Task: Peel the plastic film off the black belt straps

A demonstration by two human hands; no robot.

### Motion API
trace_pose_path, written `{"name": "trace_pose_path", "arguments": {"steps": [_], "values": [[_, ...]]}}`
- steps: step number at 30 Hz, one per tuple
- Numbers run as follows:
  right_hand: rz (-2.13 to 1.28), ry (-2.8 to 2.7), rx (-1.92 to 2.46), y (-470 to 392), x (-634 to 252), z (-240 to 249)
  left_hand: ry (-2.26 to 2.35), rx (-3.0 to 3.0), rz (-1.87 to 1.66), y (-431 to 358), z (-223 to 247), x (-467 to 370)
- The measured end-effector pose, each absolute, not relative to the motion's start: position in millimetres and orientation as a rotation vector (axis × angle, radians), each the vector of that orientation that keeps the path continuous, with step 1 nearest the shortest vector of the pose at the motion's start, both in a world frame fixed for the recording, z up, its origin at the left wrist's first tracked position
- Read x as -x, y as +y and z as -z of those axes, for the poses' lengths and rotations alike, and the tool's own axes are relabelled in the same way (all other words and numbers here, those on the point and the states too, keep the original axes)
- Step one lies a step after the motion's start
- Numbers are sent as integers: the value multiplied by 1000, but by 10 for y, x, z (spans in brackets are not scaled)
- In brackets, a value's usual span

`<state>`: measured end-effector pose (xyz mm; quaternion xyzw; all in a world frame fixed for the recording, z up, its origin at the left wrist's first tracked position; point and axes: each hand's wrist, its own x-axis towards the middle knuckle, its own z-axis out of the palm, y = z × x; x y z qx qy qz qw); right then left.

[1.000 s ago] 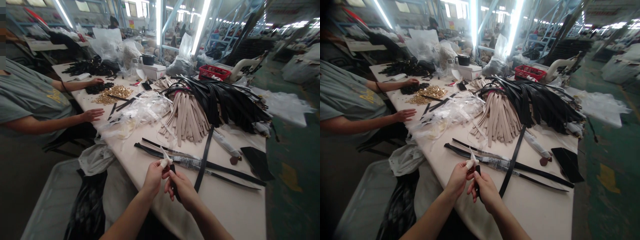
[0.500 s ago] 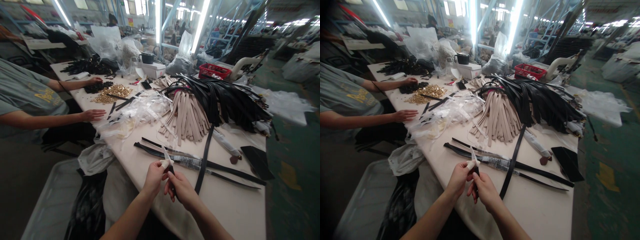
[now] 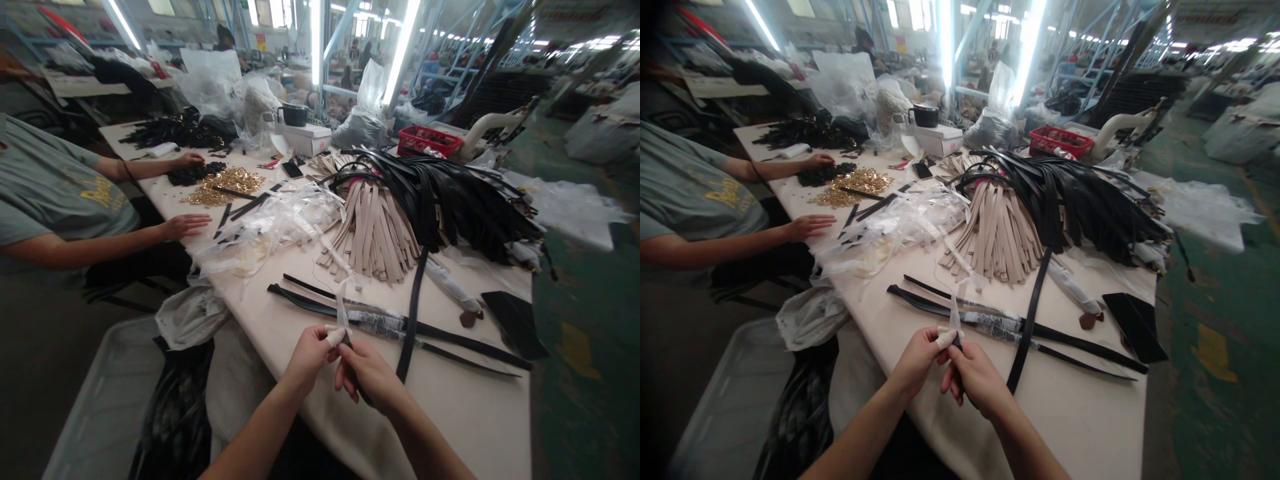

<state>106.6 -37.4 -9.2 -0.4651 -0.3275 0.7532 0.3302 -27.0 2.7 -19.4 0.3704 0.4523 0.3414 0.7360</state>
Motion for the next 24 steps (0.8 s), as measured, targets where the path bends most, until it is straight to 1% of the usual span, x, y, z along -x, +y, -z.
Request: {"name": "trace_pose_path", "arguments": {"steps": [2,4,7,9,14,17,20,22,24], "values": [[-1965,-849,1207,-364,-1095,60,978,-802,-741,47,175,292],[-1893,-921,1257,-384,-1123,2,995,-749,-816,106,138,327],[-1610,-1210,1437,-466,-1141,-104,1058,-599,-1060,193,66,370],[-1488,-1313,1518,-524,-1126,-160,1080,-555,-1114,172,24,362],[-1507,-1177,1472,-614,-1094,-279,971,-637,-830,-64,-49,268],[-1505,-1311,1507,-749,-1147,-382,994,-572,-922,-50,-128,300],[-1679,-1364,1549,-907,-1189,-445,1028,-513,-1050,-42,-191,324],[-1776,-1225,1548,-949,-1187,-437,999,-525,-977,-153,-190,270],[-1735,-1102,1540,-938,-1180,-394,967,-526,-846,-316,-160,181]]}}
